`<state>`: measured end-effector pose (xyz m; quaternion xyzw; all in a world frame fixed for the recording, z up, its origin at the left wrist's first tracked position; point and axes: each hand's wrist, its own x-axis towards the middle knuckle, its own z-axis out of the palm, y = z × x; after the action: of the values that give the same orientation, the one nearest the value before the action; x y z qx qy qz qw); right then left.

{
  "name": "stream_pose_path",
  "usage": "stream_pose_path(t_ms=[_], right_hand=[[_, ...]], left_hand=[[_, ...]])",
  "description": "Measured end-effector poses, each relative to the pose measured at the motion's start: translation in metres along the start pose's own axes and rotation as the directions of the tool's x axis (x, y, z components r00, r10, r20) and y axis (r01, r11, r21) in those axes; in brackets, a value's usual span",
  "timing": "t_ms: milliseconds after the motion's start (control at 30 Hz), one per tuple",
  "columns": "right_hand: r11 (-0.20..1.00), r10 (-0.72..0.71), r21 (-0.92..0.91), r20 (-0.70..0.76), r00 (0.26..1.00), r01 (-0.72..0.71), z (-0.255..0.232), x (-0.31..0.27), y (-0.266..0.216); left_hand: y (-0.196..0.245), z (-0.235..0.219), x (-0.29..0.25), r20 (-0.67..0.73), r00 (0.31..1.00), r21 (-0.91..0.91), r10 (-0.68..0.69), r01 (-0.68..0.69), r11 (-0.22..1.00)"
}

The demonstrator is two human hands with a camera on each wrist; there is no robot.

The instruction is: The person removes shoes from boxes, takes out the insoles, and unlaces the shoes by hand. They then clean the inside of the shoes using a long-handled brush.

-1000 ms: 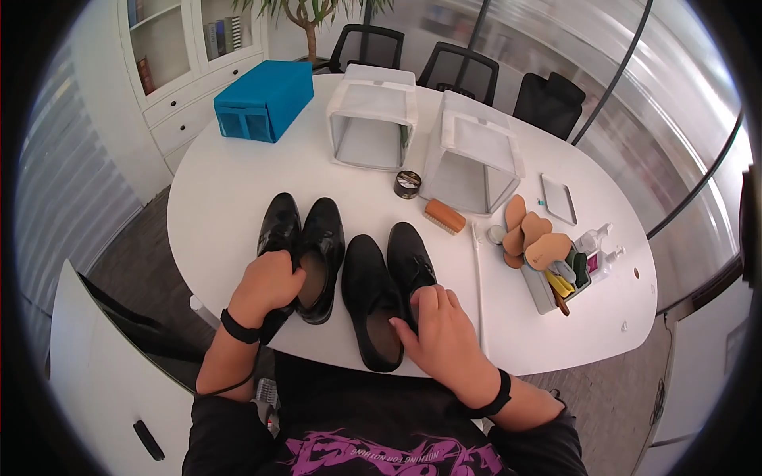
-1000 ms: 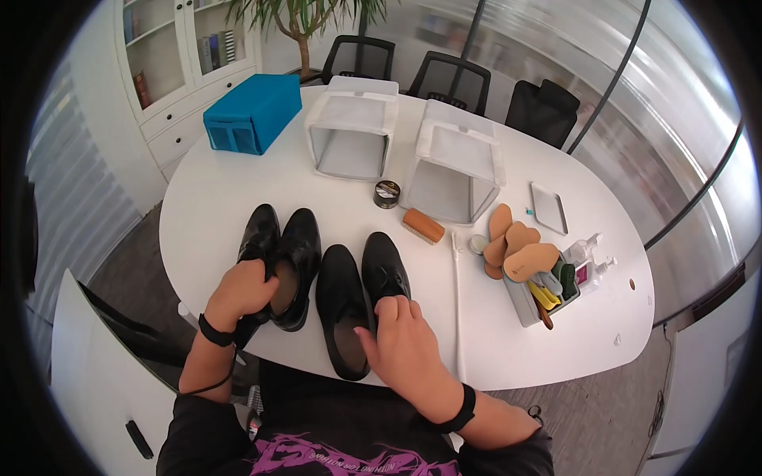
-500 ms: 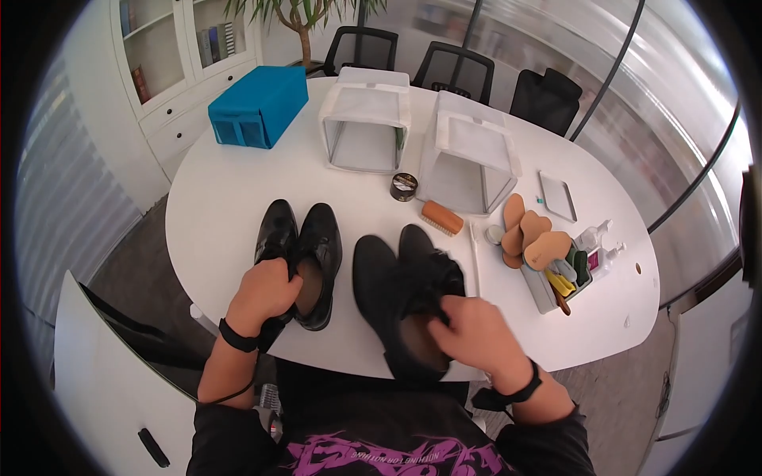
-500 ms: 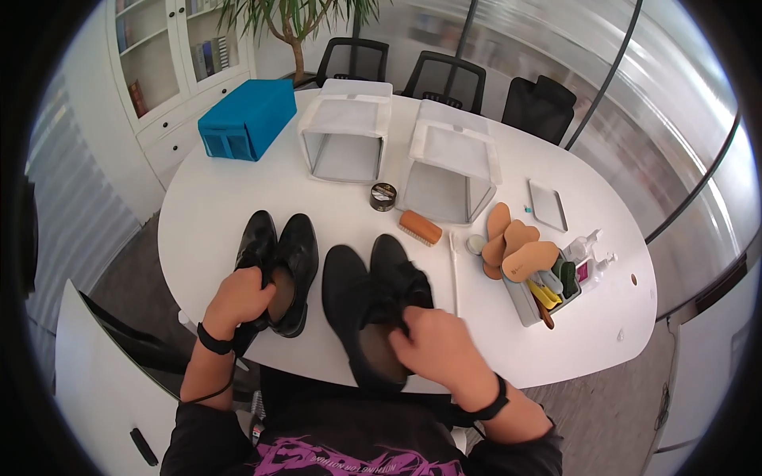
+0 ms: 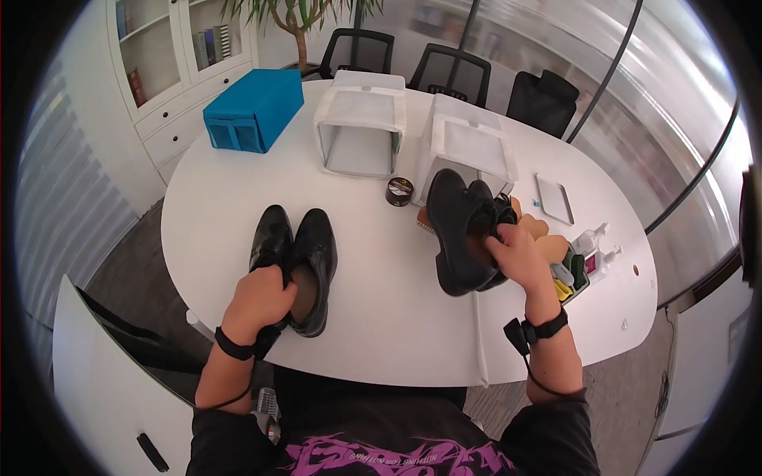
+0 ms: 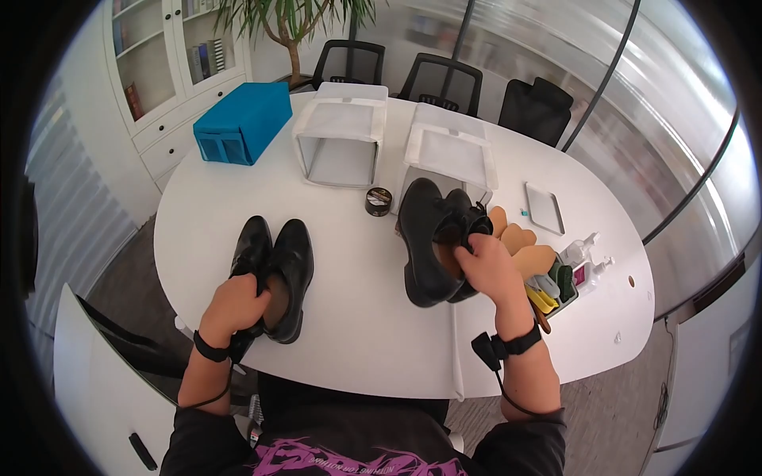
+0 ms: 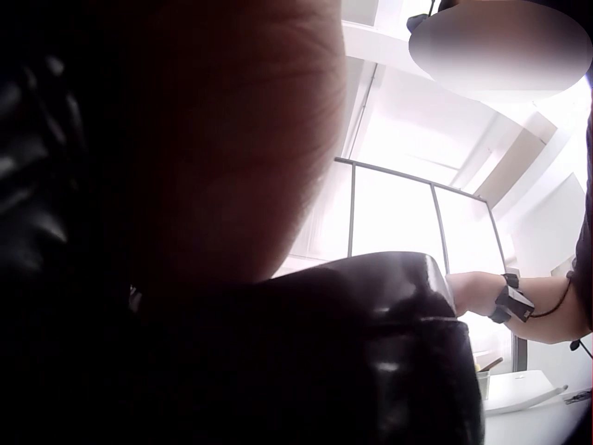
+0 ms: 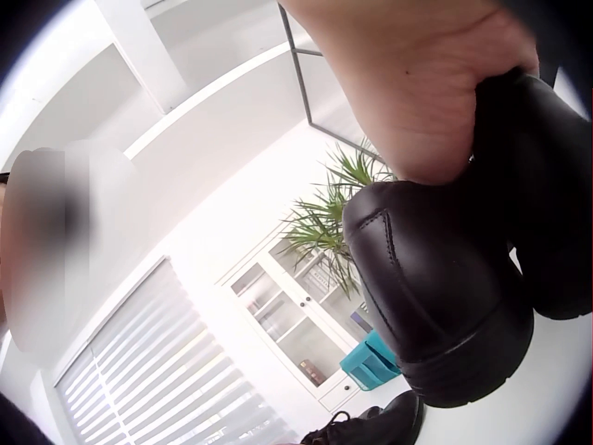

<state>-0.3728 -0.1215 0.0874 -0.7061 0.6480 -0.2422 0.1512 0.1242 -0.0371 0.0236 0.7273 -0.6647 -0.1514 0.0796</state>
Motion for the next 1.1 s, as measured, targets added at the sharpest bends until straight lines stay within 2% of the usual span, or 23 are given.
stream_pose_path(t_ms=[33,100,167,233,333,433,567,700,767,900,967,1100], right_hand=[[1.000,0.000,0.002,0.000,1.000,0.000,0.002,0.007,-0.001],[0.989,0.094,0.113,0.039,0.995,-0.098,0.004,0.021,-0.003],[0.990,0.051,0.131,0.031,0.998,-0.055,0.016,0.040,0.009],[0.975,0.110,0.191,0.029,0.994,-0.113,0.026,0.057,0.011],[0.974,0.100,0.206,0.003,0.995,-0.099,0.052,0.101,0.044],[0.973,0.125,0.202,-0.041,0.991,-0.115,0.070,0.128,0.051],[0.993,0.083,0.093,-0.133,0.988,-0.071,0.090,0.162,0.066],[0.998,0.056,0.035,-0.165,0.985,-0.051,0.090,0.188,0.066],[0.994,0.108,0.019,-0.167,0.980,-0.106,0.089,0.199,0.062],[0.992,0.118,-0.026,-0.176,0.977,-0.125,0.096,0.218,0.057],[0.979,0.144,-0.109,-0.229,0.963,-0.172,0.097,0.214,0.039],[0.963,0.172,-0.151,-0.296,0.940,-0.224,0.106,0.199,0.003]], left_hand=[[0.000,0.001,0.000,-0.011,1.000,-0.003,0.005,-0.005,1.000],[-0.001,0.001,-0.001,-0.024,1.000,-0.005,0.011,-0.011,1.000],[-0.001,0.001,-0.001,-0.024,1.000,-0.002,0.015,-0.015,1.000],[-0.001,0.002,-0.001,-0.020,1.000,-0.001,0.011,-0.011,1.000],[-0.002,0.002,-0.001,-0.033,0.999,0.002,0.012,-0.012,1.000],[0.000,0.004,-0.003,-0.032,0.999,-0.006,0.020,-0.020,1.000],[-0.001,0.004,-0.004,-0.050,0.998,-0.011,0.025,-0.025,1.000],[-0.002,0.005,-0.005,-0.067,0.997,-0.002,0.033,-0.034,0.999],[-0.002,0.006,-0.005,-0.066,0.997,-0.001,0.033,-0.034,0.999],[-0.002,0.007,-0.005,-0.072,0.997,0.002,0.039,-0.039,0.999],[-0.002,0.007,-0.004,-0.075,0.996,-0.001,0.044,-0.044,0.999],[-0.003,0.007,-0.004,-0.085,0.995,-0.006,0.047,-0.047,0.999]])
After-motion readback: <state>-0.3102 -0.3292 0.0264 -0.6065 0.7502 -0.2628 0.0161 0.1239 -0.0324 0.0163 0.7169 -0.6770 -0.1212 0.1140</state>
